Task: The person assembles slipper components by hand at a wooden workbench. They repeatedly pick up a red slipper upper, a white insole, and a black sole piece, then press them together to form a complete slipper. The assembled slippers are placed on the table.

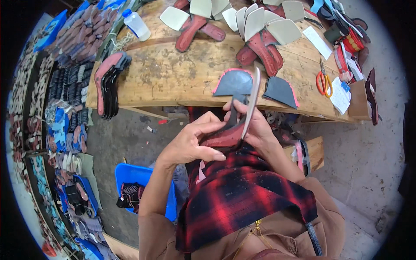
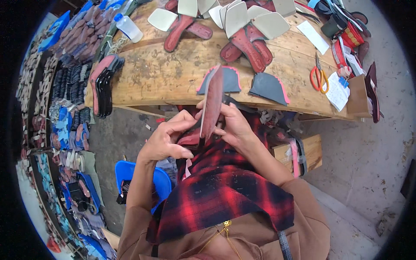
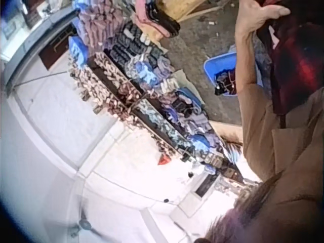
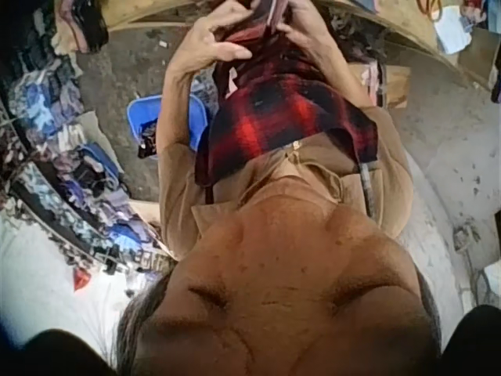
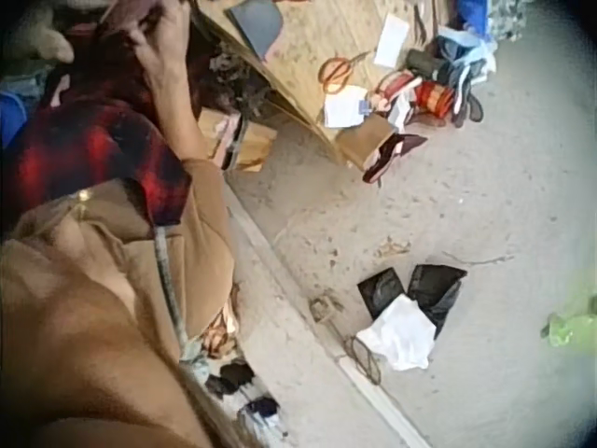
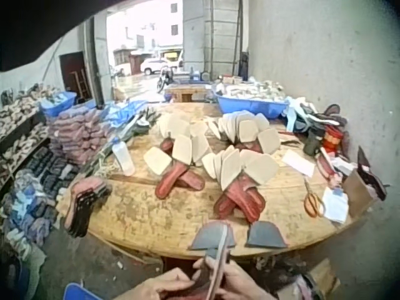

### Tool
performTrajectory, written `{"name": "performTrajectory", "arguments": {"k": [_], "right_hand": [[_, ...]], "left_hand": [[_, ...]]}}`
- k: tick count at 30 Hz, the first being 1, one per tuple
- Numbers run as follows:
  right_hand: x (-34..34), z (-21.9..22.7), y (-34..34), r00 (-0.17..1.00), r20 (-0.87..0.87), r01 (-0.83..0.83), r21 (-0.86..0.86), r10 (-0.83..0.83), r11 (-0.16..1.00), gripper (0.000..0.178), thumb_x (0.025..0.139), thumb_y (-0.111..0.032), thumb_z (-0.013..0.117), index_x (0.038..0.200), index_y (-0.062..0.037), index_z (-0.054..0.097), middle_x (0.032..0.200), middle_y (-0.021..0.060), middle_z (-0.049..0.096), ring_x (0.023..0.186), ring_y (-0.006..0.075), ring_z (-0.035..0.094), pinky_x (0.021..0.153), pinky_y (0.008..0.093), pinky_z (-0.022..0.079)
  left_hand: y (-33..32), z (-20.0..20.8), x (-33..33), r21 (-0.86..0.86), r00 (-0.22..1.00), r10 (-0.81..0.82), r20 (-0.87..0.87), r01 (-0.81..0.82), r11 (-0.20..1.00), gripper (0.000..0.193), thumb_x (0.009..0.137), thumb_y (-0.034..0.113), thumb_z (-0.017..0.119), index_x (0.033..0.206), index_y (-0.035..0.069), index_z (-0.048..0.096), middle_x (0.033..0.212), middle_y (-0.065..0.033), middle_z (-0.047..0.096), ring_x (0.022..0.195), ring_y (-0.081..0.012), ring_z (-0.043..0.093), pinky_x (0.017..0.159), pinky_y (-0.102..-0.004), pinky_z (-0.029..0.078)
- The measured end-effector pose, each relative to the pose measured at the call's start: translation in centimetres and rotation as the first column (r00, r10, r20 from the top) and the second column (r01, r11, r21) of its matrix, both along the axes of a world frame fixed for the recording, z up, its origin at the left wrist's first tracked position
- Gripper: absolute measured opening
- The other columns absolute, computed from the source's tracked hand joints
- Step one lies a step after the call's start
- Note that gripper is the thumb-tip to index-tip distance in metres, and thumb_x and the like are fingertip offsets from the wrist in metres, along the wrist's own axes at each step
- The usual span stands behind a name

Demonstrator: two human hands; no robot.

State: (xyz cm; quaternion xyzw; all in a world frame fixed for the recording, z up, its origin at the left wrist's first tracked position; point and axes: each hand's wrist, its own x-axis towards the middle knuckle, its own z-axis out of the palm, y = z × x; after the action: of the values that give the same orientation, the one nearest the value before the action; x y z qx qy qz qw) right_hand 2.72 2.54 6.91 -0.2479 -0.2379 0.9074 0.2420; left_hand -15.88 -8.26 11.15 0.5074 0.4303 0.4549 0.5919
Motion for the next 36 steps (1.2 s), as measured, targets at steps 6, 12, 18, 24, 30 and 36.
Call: {"name": "performTrajectory", "arguments": {"k": [6, 12, 18, 24, 30, 36], "right_hand": [[0.8, 3.0, 0.1, 0.996, 0.065, -0.074, 0.093, 0.068, 0.993, 0.043, 0.094, -0.025, 0.059, 0.126, 0.0022, 0.053, 0.115, 0.0171, 0.065, 0.068, 0.0058, 0.058, 0.039, 0.0156, 0.032], [-2.5, 1.7, -2.9, 0.921, 0.388, -0.23, 0.487, 0.028, 0.843, 0.049, 0.081, -0.025, 0.076, 0.114, 0.0026, 0.053, 0.081, 0.0005, 0.055, 0.069, 0.0055, 0.048, 0.059, 0.0215, 0.039], [-7.8, 4.5, -2.2, 0.972, 0.205, -0.222, 0.621, 0.117, 0.752, 0.048, 0.087, -0.022, 0.065, 0.125, 0.0024, 0.05, 0.102, 0.0071, 0.064, 0.07, 0.0061, 0.057, 0.057, 0.0201, 0.042], [-10.2, 2.0, 2.0, 0.974, 0.219, -0.039, 0.402, -0.055, 0.915, 0.012, 0.093, -0.018, 0.064, 0.093, -0.0061, 0.063, 0.078, 0.0047, 0.065, 0.064, 0.0107, 0.063, 0.049, 0.023, 0.043], [-10.5, 1.9, 3.7, 0.934, 0.343, -0.057, 0.428, -0.104, 0.902, 0.026, 0.084, -0.018, 0.074, 0.067, -0.012, 0.054, 0.06, -0.003, 0.054, 0.045, 0.0048, 0.046, 0.04, 0.0212, 0.03], [-13.1, 3.0, 6.4, 0.986, 0.163, -0.054, 0.459, -0.024, 0.887, 0.029, 0.087, -0.021, 0.069, 0.065, -0.0104, 0.054, 0.056, -0.0024, 0.05, 0.04, 0.0058, 0.041, 0.038, 0.0227, 0.027]], "left_hand": [[-1.4, -3.8, -2.0, -0.018, 0.983, 0.057, -0.177, -0.061, 0.998, 0.063, 0.066, 0.015, 0.085, 0.122, -0.003, 0.062, 0.106, -0.0057, 0.05, 0.103, -0.0171, 0.05, 0.092, -0.0279, 0.038], [-2.7, -3.5, -3.0, -0.001, 0.906, 0.134, -0.401, -0.146, 0.989, 0.07, 0.058, 0.022, 0.088, 0.118, -0.001, 0.061, 0.107, -0.007, 0.05, 0.103, -0.0177, 0.051, 0.09, -0.0312, 0.042], [-2.6, 3.0, -3.1, 0.078, 0.73, 0.423, -0.537, -0.456, 0.887, 0.091, 0.046, 0.033, 0.095, 0.121, -0.003, 0.058, 0.106, -0.0105, 0.058, 0.099, -0.0221, 0.058, 0.088, -0.0336, 0.046], [-2.1, 5.0, -3.5, 0.081, 0.752, 0.271, -0.601, -0.279, 0.957, 0.107, 0.049, 0.056, 0.09, 0.121, -0.014, 0.054, 0.118, -0.0308, 0.06, 0.11, -0.0393, 0.061, 0.097, -0.0426, 0.046], [-2.2, 3.9, -4.5, 0.015, 0.586, 0.159, -0.795, -0.243, 0.97, 0.102, 0.05, 0.064, 0.085, 0.114, -0.011, 0.057, 0.105, -0.0282, 0.064, 0.1, -0.0406, 0.063, 0.09, -0.0448, 0.049], [0.7, 3.0, -7.2, -0.05, 0.697, 0.144, -0.703, -0.25, 0.967, 0.125, 0.045, 0.061, 0.086, 0.141, -0.004, 0.039, 0.123, -0.0282, 0.06, 0.117, -0.0432, 0.056, 0.098, -0.0463, 0.044]]}}
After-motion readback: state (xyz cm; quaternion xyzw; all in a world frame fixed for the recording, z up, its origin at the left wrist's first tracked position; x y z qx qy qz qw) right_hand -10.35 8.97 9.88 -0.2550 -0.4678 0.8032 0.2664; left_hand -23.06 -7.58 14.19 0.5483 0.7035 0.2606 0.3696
